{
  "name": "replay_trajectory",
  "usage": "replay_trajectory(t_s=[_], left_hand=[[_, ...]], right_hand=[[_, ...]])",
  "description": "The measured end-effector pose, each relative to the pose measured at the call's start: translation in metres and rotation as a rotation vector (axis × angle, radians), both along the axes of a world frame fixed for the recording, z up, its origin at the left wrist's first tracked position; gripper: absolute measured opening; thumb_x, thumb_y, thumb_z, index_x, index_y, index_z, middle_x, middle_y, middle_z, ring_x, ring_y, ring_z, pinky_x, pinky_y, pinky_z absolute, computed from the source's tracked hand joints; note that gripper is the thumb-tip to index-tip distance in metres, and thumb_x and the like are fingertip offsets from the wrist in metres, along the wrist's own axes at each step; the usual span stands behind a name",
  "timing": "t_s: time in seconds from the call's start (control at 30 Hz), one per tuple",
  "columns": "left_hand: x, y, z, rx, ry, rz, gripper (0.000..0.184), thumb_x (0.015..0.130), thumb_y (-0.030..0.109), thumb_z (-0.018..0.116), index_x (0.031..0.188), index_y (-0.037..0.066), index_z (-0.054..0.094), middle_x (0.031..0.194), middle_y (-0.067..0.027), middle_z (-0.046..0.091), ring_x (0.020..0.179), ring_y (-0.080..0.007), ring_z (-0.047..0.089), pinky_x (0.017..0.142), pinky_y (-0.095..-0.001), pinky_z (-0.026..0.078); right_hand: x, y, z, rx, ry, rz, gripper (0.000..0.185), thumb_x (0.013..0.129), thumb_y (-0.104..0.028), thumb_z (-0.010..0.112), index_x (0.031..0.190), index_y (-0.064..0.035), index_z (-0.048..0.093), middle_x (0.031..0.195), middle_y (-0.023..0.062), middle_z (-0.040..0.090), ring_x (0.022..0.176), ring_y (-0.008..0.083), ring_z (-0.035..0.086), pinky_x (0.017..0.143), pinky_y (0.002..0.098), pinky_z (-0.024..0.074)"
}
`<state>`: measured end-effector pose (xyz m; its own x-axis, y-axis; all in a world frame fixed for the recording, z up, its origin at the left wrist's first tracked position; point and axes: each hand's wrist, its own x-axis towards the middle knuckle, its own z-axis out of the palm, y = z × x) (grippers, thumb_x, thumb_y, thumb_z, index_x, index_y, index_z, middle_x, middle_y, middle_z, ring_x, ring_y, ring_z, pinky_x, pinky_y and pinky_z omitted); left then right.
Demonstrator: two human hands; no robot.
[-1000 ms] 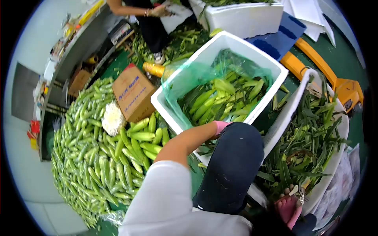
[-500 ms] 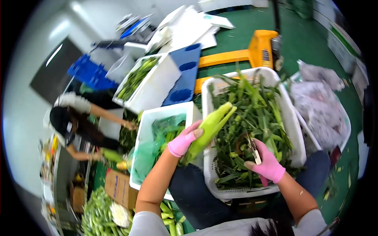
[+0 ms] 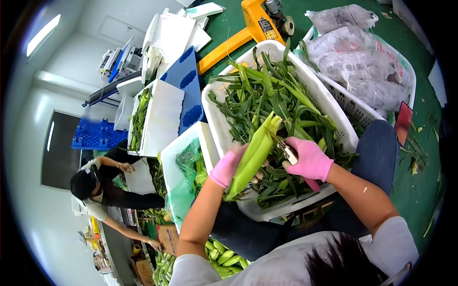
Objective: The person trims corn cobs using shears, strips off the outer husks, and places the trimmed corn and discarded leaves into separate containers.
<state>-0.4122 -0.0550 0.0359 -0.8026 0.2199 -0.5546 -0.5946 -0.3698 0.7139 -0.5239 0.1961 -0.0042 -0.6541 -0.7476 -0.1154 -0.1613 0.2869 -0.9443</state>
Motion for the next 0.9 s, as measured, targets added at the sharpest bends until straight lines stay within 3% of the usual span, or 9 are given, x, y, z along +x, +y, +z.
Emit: replay_trajectory(t_s=[0.07, 0.2, 0.27, 0.43, 0.57, 0.7, 0.77, 0.83, 0.9], left_hand=[[0.009, -0.008, 0.018, -0.107, 0.141, -0.003, 0.094, 0.088, 0.056, 0.070, 0.156, 0.007, 0.029, 0.127, -0.0139, 0.060, 0.085, -0.0266, 0.069, 0.069, -0.0368, 0.060], [0.020, -0.014, 0.025, -0.534, -0.016, -0.136, 0.082, 0.083, 0.018, 0.080, 0.152, 0.005, 0.036, 0.099, -0.0036, 0.060, 0.075, -0.0122, 0.062, 0.062, -0.0264, 0.054], [0.016, -0.027, 0.024, -0.598, -0.012, -0.204, 0.077, 0.083, 0.019, 0.080, 0.148, 0.004, 0.041, 0.099, -0.0032, 0.061, 0.073, -0.0118, 0.061, 0.061, -0.0260, 0.052], [-0.013, -0.054, 0.040, -0.715, -0.107, -0.535, 0.057, 0.084, 0.020, 0.079, 0.133, 0.001, 0.057, 0.098, -0.0016, 0.066, 0.075, -0.0086, 0.059, 0.064, -0.0247, 0.051], [-0.064, -0.012, 0.074, -0.917, -0.133, -1.150, 0.058, 0.078, 0.019, 0.080, 0.130, 0.002, 0.061, 0.095, -0.0038, 0.070, 0.080, -0.0095, 0.061, 0.072, -0.0272, 0.052], [-0.085, 0.005, 0.081, -0.908, 0.251, -1.244, 0.062, 0.072, 0.029, 0.082, 0.127, 0.006, 0.063, 0.099, -0.0111, 0.074, 0.086, -0.0232, 0.069, 0.079, -0.0338, 0.054], [-0.079, 0.016, 0.101, -1.276, 0.295, -1.145, 0.051, 0.076, 0.025, 0.079, 0.122, 0.007, 0.065, 0.095, -0.0137, 0.073, 0.086, -0.0284, 0.069, 0.078, -0.0372, 0.054], [-0.059, 0.018, 0.098, -1.768, 1.046, -0.571, 0.034, 0.078, 0.016, 0.076, 0.110, 0.006, 0.068, 0.087, -0.0130, 0.069, 0.080, -0.0294, 0.066, 0.074, -0.0396, 0.051], [-0.024, 0.033, 0.089, -1.683, 0.526, -0.032, 0.022, 0.087, 0.027, 0.074, 0.095, 0.008, 0.065, 0.075, -0.0081, 0.065, 0.067, -0.0231, 0.064, 0.064, -0.0364, 0.051]], right_hand=[[0.003, -0.004, -0.009, 0.067, -0.021, -0.070, 0.055, 0.076, -0.028, 0.073, 0.122, 0.0015, 0.062, 0.095, 0.0207, 0.071, 0.089, 0.0356, 0.069, 0.083, 0.0398, 0.0543], [0.010, -0.006, -0.014, 0.010, -0.377, -0.074, 0.045, 0.078, -0.028, 0.071, 0.110, 0.0025, 0.066, 0.087, 0.0188, 0.071, 0.082, 0.0338, 0.069, 0.078, 0.0393, 0.0543], [0.010, -0.008, -0.010, -0.083, -0.535, -0.066, 0.041, 0.078, -0.029, 0.071, 0.104, 0.0018, 0.065, 0.083, 0.0182, 0.070, 0.076, 0.0337, 0.068, 0.074, 0.0408, 0.0547], [-0.012, 0.019, 0.033, -0.029, 0.014, -0.082, 0.044, 0.078, -0.025, 0.072, 0.112, -0.0004, 0.061, 0.086, 0.0197, 0.069, 0.082, 0.0373, 0.068, 0.077, 0.0425, 0.0548], [-0.018, 0.007, 0.013, -0.240, 0.345, 0.120, 0.060, 0.074, -0.021, 0.079, 0.123, -0.0007, 0.053, 0.106, 0.0206, 0.066, 0.099, 0.0354, 0.065, 0.086, 0.0411, 0.0528], [0.007, -0.002, 0.001, -0.129, -0.231, 0.381, 0.074, 0.070, -0.025, 0.086, 0.129, -0.0006, 0.049, 0.107, 0.0161, 0.066, 0.097, 0.0260, 0.065, 0.090, 0.0355, 0.0524], [0.011, -0.003, -0.003, -0.131, -0.193, 0.302, 0.069, 0.073, -0.020, 0.083, 0.128, -0.0005, 0.048, 0.106, 0.0140, 0.065, 0.095, 0.0225, 0.064, 0.089, 0.0347, 0.0526], [0.020, -0.010, -0.023, -0.283, -0.450, 0.069, 0.073, 0.074, -0.021, 0.082, 0.134, 0.0006, 0.046, 0.111, 0.0155, 0.064, 0.101, 0.0236, 0.063, 0.091, 0.0350, 0.0511], [0.023, -0.014, -0.023, -0.354, -0.378, -0.108, 0.072, 0.075, -0.021, 0.081, 0.134, -0.0003, 0.045, 0.108, 0.0142, 0.064, 0.101, 0.0237, 0.063, 0.090, 0.0353, 0.0511]])
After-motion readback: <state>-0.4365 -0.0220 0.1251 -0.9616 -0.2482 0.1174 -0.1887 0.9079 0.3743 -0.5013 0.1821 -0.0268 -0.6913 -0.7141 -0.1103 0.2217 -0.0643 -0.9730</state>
